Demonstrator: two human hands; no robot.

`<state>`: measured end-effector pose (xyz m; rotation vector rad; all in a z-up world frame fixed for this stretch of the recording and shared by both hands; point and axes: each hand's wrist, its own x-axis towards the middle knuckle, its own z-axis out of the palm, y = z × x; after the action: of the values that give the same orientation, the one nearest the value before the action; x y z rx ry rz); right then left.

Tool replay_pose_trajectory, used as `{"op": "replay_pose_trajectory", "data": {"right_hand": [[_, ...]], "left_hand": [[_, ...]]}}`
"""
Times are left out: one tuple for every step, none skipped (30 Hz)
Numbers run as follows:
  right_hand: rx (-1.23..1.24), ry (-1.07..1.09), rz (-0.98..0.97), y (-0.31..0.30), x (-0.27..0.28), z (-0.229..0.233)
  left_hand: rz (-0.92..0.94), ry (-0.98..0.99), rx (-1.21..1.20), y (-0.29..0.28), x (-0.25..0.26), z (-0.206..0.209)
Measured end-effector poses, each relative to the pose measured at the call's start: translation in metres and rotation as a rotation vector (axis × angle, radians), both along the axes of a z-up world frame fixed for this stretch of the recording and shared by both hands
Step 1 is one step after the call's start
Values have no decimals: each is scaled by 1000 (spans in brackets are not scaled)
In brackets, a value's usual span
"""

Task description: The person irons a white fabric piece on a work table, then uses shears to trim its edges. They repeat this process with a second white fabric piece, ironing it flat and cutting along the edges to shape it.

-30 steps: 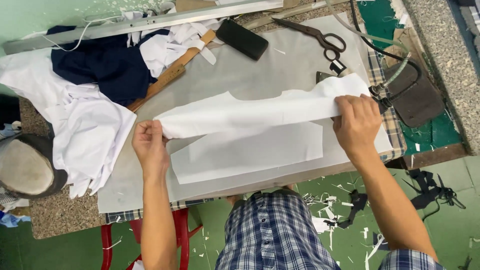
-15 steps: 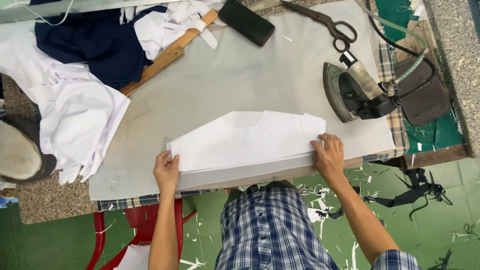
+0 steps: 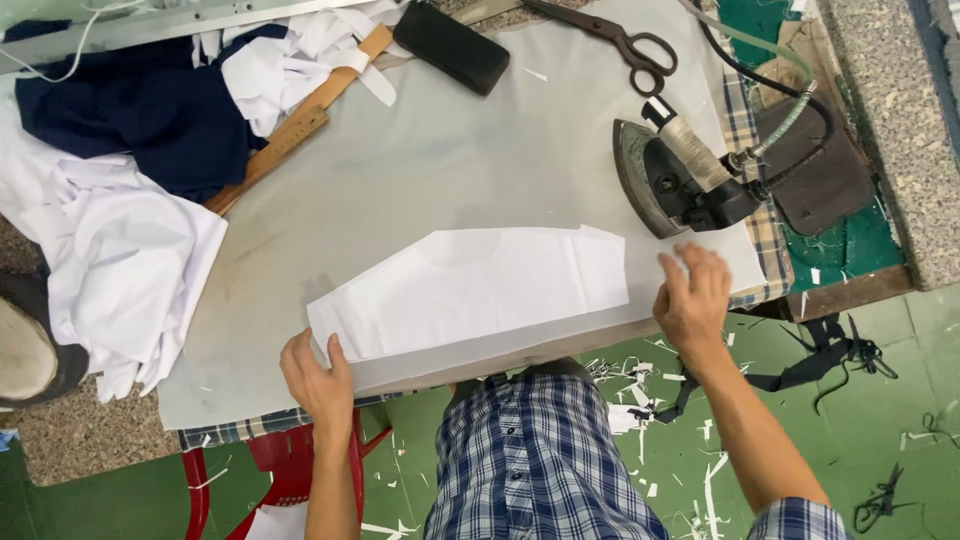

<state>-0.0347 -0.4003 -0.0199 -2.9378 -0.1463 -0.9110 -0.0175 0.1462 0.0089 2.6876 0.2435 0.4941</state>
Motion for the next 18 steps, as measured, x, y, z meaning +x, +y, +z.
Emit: {"op": "replay_pose_trajectory", "data": {"right_hand": [[-77, -122, -13, -10, 13, 21], [-78, -122, -13, -14, 27, 44], [-135, -89, -25, -17, 42, 66], [-191, -57, -33, -21, 57, 89], [-192, -57, -28, -27, 63, 91], [-213, 44, 0, -35, 71, 92], [-235, 145, 29, -41, 79, 93], [-240, 146, 43, -45, 81, 91], [-239, 168, 82, -48, 84, 89], [-237, 192, 124, -51, 86, 86], [-243, 196, 141, -55, 86, 87], [-295, 294, 94, -58, 86, 87], [-349, 391, 45, -61, 87, 87], [-355, 391, 62, -65, 99, 95], [-275, 593, 13, -68, 111, 104], [-190, 788, -40, -69, 125, 112], [-196, 785, -24, -74, 142, 103], [79, 856, -46, -75, 161, 93]], "left_hand": [[-89, -47, 99, -12, -3, 7], [-88, -47, 98, -32, -1, 3], [-209, -64, 112, -53, 0, 0], [-327, -82, 124, -74, 1, -4], [-322, -82, 123, -96, 3, -18], [-450, -63, 114, -120, 5, -34], [-578, -45, 104, -143, 7, -49], [-564, -43, 99, -164, 11, -63], [-671, -39, 101, -185, 15, -77], [-776, -32, 102, -205, 18, -90], [-760, -28, 96, -216, 26, -87], [-721, 54, 141, -227, 33, -84], [-682, 136, 184, -236, 40, -80], [-666, 140, 180, -239, 40, -80], [-627, 168, 178, -240, 38, -78], [-588, 192, 181, -239, 39, -76], [-571, 192, 180, -245, 32, -69], [-574, 159, 134, -249, 24, -62]]}}
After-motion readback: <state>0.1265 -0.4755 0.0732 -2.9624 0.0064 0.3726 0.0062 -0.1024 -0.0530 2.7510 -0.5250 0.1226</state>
